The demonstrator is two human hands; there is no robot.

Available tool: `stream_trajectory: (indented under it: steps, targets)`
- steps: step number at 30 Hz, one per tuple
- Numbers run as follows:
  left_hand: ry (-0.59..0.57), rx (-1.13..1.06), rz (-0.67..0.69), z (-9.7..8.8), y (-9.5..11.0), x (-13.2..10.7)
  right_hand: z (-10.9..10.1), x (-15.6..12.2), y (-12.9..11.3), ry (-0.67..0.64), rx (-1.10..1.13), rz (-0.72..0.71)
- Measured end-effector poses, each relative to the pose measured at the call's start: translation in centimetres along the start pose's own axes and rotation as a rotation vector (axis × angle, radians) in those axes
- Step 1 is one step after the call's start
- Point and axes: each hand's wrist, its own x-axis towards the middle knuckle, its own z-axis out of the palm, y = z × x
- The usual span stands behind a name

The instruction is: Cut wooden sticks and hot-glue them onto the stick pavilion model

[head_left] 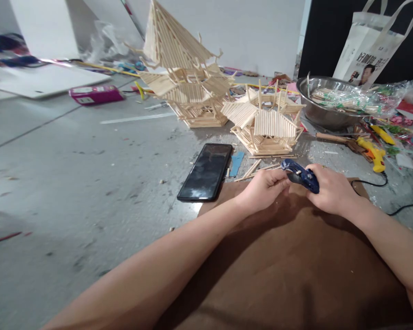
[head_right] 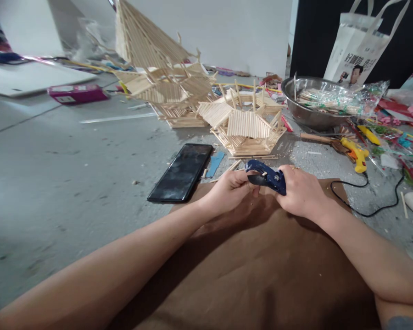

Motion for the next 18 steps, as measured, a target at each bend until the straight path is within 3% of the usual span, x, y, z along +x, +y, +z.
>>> stream_trajectory:
  steps: [18]
  targets:
    - [0.041,0.075,-0.021,0.56,-0.2,-0.21,0.38,0.1,0.15,0.004,-0.163,0.014]
